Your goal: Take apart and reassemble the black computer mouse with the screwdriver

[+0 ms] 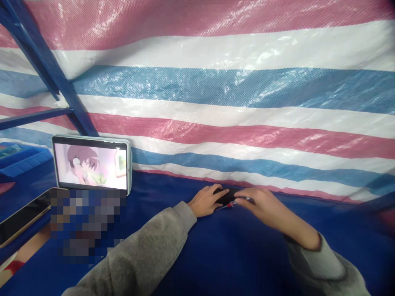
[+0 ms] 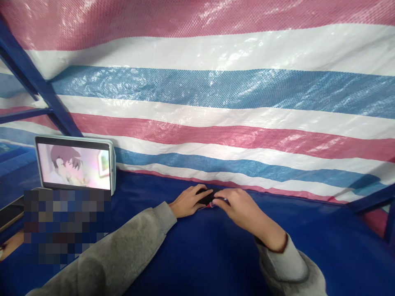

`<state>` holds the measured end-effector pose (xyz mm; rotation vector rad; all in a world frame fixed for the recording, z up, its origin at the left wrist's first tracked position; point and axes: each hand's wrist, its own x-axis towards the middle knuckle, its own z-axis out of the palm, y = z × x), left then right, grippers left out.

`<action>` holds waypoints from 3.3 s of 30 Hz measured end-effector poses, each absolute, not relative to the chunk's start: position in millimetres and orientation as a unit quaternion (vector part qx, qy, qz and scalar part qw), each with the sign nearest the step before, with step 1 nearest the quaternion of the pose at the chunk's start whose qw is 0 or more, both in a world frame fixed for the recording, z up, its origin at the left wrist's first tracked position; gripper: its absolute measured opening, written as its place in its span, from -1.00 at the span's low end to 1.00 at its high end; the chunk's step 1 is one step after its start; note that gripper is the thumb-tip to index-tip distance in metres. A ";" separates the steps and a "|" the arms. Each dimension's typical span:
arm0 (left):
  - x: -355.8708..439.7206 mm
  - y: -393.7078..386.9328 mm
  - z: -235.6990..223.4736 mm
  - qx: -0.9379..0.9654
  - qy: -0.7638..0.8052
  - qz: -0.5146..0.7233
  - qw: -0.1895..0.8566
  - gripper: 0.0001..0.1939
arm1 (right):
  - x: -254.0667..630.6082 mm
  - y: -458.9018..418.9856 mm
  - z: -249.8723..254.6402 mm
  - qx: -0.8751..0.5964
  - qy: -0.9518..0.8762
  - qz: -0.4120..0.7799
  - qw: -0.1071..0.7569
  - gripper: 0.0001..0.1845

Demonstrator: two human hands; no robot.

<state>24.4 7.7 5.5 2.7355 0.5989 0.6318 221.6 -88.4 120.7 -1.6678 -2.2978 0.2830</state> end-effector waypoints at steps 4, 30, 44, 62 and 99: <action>24.0 9.9 8.2 0.925 0.221 0.250 0.182 -0.55 | 217.5 -90.7 92.5 -0.565 -0.814 0.118 0.073 -0.74; 22.8 17.3 -3.3 0.924 0.256 0.240 0.151 -0.61 | 213.4 -78.9 -5.2 -0.653 -0.679 0.051 0.331 -0.58; 21.2 14.9 1.7 0.903 0.239 0.319 0.160 -0.77 | 209.1 -82.8 -7.5 -0.665 -0.675 0.018 0.318 -0.60; 19.0 15.9 -1.5 0.884 0.261 0.339 0.190 -0.88 | 208.8 -83.1 -6.9 -0.652 -0.684 0.036 0.324 -0.54; 18.2 16.2 -4.6 0.870 0.231 0.409 0.153 -0.90 | 211.9 -81.0 -13.5 -0.644 -0.691 0.032 0.326 -0.53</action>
